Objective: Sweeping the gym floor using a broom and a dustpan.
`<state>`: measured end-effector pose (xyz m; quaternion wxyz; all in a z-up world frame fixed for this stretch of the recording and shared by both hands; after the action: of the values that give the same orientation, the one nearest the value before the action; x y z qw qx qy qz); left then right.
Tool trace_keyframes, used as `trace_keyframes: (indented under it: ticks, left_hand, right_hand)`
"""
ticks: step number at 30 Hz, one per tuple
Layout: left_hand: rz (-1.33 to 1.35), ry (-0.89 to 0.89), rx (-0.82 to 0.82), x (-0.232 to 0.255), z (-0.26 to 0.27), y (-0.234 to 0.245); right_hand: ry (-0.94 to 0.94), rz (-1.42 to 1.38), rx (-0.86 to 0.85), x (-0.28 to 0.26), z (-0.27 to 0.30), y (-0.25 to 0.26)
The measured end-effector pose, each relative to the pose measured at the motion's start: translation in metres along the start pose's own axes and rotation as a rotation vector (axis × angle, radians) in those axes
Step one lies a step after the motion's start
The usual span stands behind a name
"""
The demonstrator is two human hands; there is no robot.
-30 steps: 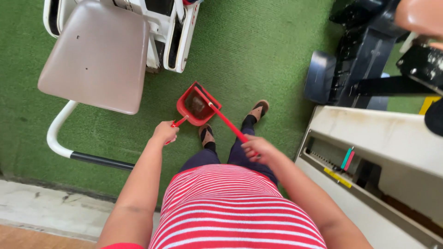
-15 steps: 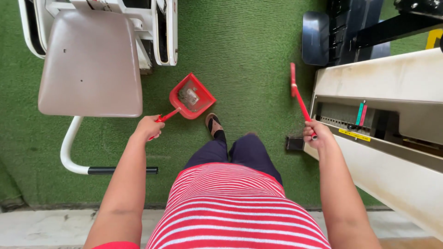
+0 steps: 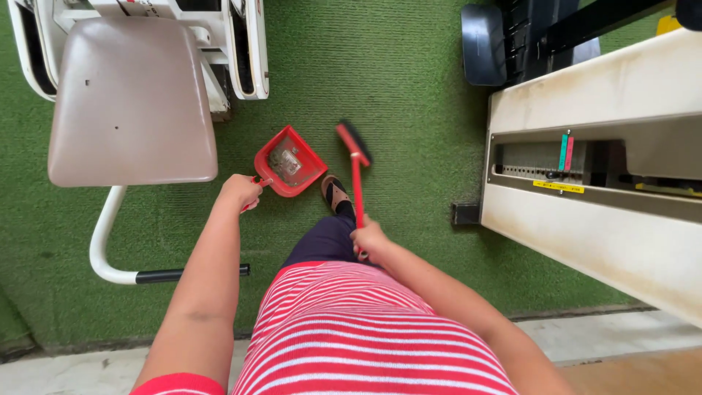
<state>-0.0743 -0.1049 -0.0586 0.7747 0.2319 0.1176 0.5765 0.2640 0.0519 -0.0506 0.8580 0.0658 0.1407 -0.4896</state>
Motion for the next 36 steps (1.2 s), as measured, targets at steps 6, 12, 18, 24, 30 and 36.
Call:
trace_keyframes:
  ticks: [6,12,18,24,30,36]
  left_hand:
    - [0.090,-0.010,0.015,0.002,0.027,-0.025]
    - [0.102,-0.140,0.101,-0.050,0.052,-0.059]
    - [0.109,-0.091,0.090,-0.109,0.081,-0.059]
    - [-0.056,-0.030,0.064,-0.112,0.094,-0.039]
    - [-0.416,-0.056,0.009,-0.073,0.116,-0.025]
    - [-0.560,-0.122,-0.018,-0.060,0.103,-0.029]
  right_hand:
    - [-0.166,0.183,-0.247,0.041,0.039,0.007]
    - [-0.129,0.028,-0.300,0.049,0.125,0.097]
    - [-0.123,-0.411,-0.164,0.110,0.149,0.224]
    - [-0.024,-0.696,0.101,0.135,0.090,0.217]
    - [-0.088,-0.873,0.187,0.173,-0.009,0.155]
    - [-0.149,-0.502,0.105,0.181,0.091,-0.036]
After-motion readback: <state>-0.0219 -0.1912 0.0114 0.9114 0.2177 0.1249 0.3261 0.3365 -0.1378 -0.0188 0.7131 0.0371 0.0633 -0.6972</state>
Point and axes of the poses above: each hand's wrist, its own z-axis away from the middle knuckle, its own y-axis out of the back of the hand, x = y × z, the point moved 3 cm from there along -z, towards the middle knuckle, and after that the axes turned 15 degrees about -z, right-handed, at the moved point
